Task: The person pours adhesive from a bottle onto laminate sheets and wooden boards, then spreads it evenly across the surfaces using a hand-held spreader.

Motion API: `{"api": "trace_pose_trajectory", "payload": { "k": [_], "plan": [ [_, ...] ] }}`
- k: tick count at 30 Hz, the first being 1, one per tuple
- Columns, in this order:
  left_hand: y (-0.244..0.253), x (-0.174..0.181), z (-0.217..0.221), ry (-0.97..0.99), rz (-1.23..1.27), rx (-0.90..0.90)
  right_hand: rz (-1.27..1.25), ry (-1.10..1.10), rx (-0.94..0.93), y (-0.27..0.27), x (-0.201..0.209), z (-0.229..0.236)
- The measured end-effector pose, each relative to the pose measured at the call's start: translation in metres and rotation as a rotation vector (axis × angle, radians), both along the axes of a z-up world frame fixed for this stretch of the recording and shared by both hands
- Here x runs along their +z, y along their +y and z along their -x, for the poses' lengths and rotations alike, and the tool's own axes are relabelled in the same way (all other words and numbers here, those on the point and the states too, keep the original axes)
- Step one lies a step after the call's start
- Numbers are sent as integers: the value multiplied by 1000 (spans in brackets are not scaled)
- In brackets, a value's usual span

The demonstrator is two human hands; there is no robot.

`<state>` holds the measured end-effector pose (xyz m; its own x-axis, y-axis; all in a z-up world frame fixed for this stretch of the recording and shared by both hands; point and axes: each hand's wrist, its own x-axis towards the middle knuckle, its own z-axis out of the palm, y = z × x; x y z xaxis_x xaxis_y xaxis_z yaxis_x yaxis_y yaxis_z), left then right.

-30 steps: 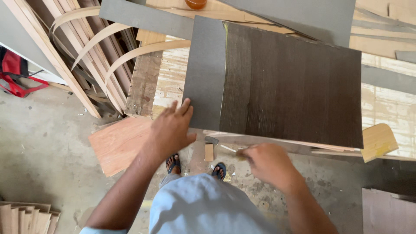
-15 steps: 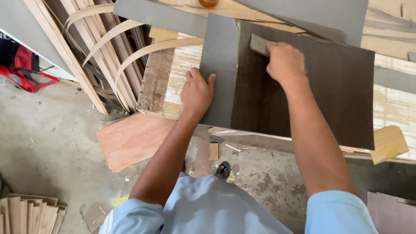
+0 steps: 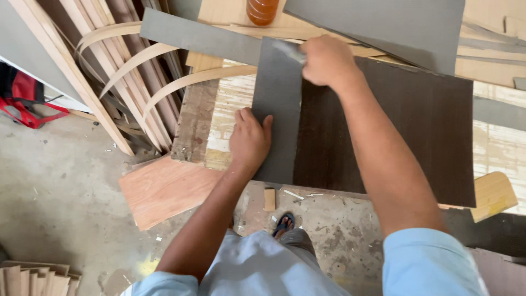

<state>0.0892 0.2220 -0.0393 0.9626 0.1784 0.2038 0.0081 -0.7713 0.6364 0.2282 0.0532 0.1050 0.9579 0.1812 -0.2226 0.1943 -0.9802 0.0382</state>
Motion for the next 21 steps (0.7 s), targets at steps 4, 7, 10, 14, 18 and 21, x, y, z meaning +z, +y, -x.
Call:
{"api": "trace_pose_trajectory", "payload": {
  "k": [4, 7, 10, 14, 18, 21],
  "plan": [
    [2, 4, 5, -5, -9, -4, 130, 36, 441, -36, 11, 7],
    [2, 13, 5, 158, -3, 14, 87, 105, 405, -123, 6, 6],
    [5, 0, 3, 87, -87, 39, 54, 175, 292, -190, 18, 26],
    [7, -2, 6, 90, -118, 89, 110, 206, 283, -282, 17, 42],
    [5, 8, 9, 43, -235, 126, 147, 204, 273, -372, 9, 46],
    [6, 7, 10, 57, -311, 165, 172, 179, 340, -426, 6, 47]
  ]
}}
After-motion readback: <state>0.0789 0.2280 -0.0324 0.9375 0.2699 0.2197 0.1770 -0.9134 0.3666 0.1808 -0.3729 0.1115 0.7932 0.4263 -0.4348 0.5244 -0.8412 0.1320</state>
